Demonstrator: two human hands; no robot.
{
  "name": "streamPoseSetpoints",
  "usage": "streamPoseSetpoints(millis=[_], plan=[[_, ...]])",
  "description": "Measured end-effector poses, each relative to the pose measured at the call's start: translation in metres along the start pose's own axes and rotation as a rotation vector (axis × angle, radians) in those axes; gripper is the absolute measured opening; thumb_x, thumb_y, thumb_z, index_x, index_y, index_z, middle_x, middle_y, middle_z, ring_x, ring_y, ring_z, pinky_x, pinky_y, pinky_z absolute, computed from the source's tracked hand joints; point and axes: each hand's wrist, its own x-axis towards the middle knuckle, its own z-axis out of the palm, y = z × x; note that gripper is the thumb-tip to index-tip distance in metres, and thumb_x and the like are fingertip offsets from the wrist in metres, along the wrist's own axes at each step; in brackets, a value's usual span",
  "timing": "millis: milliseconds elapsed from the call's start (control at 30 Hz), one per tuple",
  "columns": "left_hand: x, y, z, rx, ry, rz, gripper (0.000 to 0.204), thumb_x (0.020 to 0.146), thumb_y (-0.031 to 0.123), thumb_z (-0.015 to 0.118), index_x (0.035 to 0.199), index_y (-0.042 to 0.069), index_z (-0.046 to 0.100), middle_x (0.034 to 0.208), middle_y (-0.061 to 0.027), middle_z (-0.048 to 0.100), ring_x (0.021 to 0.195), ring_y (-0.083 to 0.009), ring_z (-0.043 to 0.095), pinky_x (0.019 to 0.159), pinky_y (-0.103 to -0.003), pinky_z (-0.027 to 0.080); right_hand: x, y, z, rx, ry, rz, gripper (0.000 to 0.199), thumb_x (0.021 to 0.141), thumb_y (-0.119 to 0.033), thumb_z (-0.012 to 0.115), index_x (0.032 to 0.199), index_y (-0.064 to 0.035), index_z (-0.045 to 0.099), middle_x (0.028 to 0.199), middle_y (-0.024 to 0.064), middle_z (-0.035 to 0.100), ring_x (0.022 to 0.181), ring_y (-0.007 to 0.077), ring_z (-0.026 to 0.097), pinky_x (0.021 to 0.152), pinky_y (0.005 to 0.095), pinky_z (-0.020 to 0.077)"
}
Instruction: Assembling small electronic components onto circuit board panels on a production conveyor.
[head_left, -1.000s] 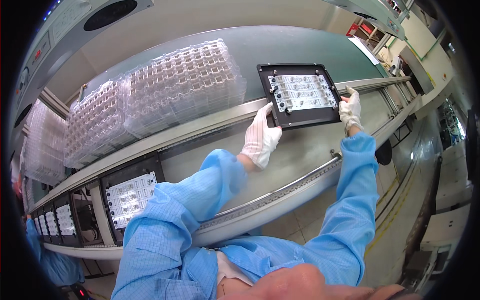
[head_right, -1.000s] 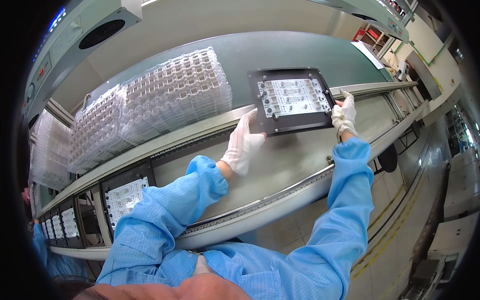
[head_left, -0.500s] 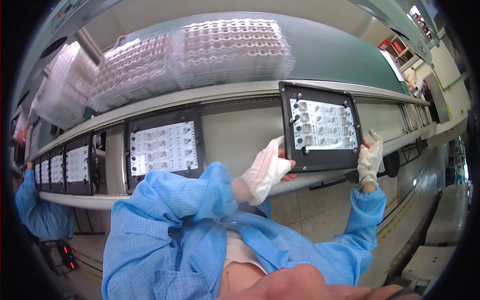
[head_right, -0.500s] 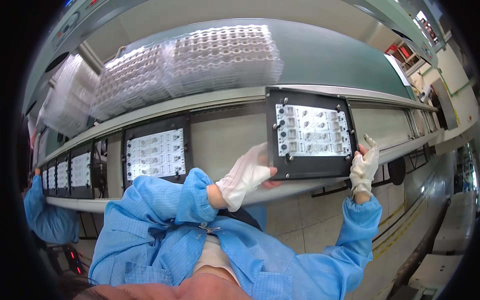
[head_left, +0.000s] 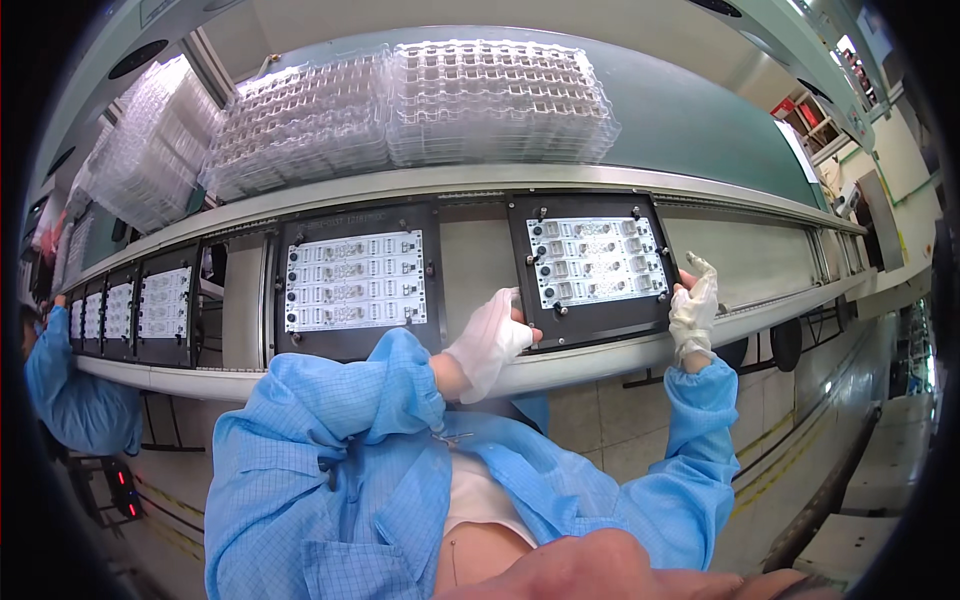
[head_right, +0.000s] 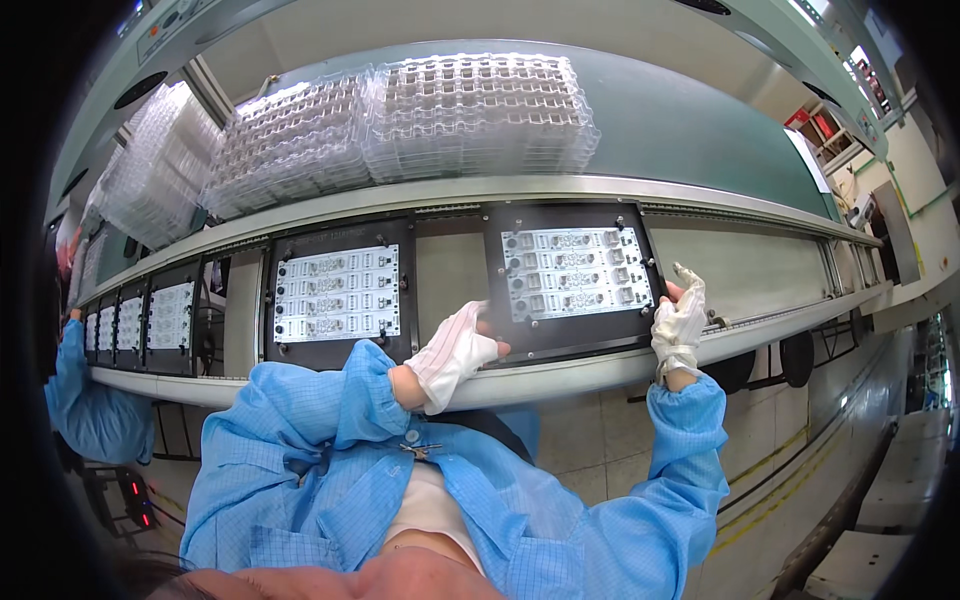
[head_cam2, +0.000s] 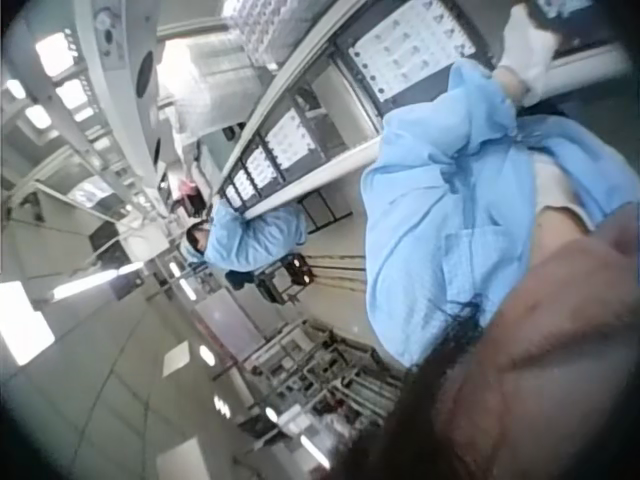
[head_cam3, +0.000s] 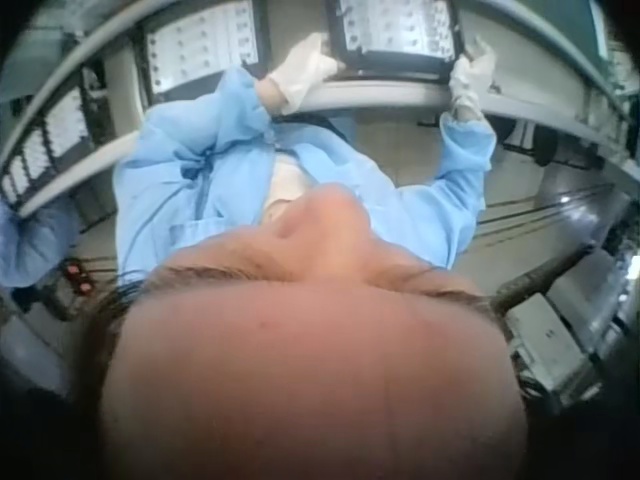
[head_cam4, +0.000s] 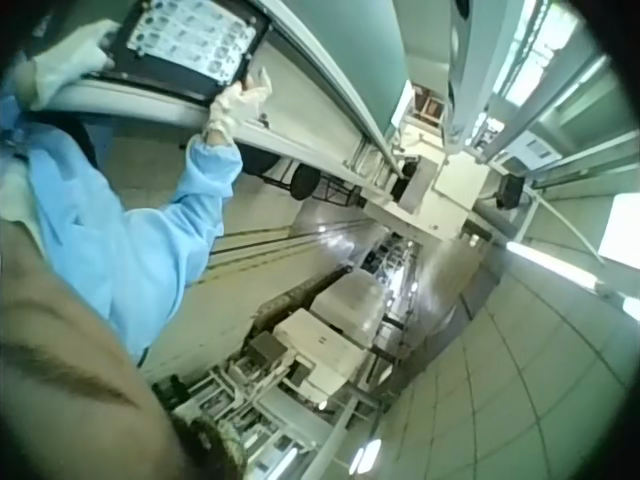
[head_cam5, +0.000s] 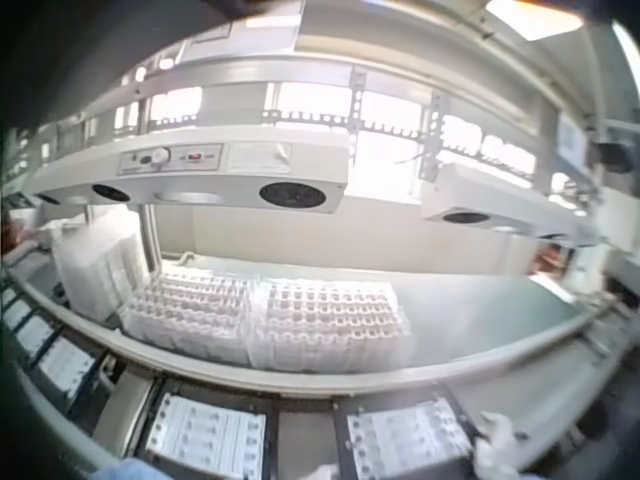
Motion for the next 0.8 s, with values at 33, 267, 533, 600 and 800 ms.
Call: streamPoseSetpoints(millis=[33,267,533,600,800], plan=[[0.005,-0.006,0.001,0.044,0.006,0.037,0.061,0.083,0.028,0.072,0.127,-0.005,0.047,0.110,-0.0217,0.061,0.095,-0.0299,0.065,0.079,-0.039,0.053,0.000,-0.001,-0.001,-0.004,0.001,0.001,0.053,0.084,0.009,0.048,0.134,-0.0085,0.054,0.110,0.0105,0.064,0.088,0.0121,0.059,0.075,0.0239,0.0501],[0.011,-0.020,0.001,0.006,0.065,0.063,0.046,0.082,0.025,0.073,0.116,-0.001,0.055,0.094,-0.0133,0.063,0.083,-0.0241,0.061,0.074,-0.037,0.051,-0.001,-0.001,0.007,-0.043,0.010,-0.036,0.053,0.083,0.008,0.049,0.132,-0.0097,0.056,0.107,0.0120,0.067,0.087,0.0146,0.062,0.076,0.0271,0.0523],[0.023,-0.027,0.003,0.122,0.090,0.111,0.042,0.082,0.020,0.073,0.116,-0.001,0.057,0.092,-0.0095,0.066,0.084,-0.0191,0.062,0.073,-0.034,0.052,-0.002,-0.013,-0.001,0.004,0.004,0.038,0.052,0.083,0.008,0.048,0.130,-0.0085,0.057,0.110,0.0121,0.067,0.096,0.0192,0.065,0.083,0.0300,0.0534],[0.029,-0.036,0.002,0.079,0.031,0.076,0.046,0.082,0.018,0.073,0.121,-0.001,0.056,0.096,-0.0117,0.068,0.088,-0.0190,0.063,0.076,-0.034,0.052,-0.001,-0.009,-0.004,-0.011,0.004,0.018,0.051,0.083,0.008,0.048,0.130,-0.0082,0.057,0.111,0.0121,0.066,0.097,0.0193,0.065,0.083,0.0298,0.0533],[0.021,-0.044,-0.003,-0.006,0.080,0.102,0.055,0.081,0.013,0.074,0.129,-0.002,0.051,0.102,-0.0148,0.068,0.092,-0.0213,0.065,0.082,-0.034,0.052,0.000,-0.012,0.011,0.093,-0.065,0.100,0.053,0.085,0.008,0.045,0.135,-0.0084,0.054,0.112,0.0114,0.064,0.094,0.0159,0.062,0.083,0.0274,0.0519]])
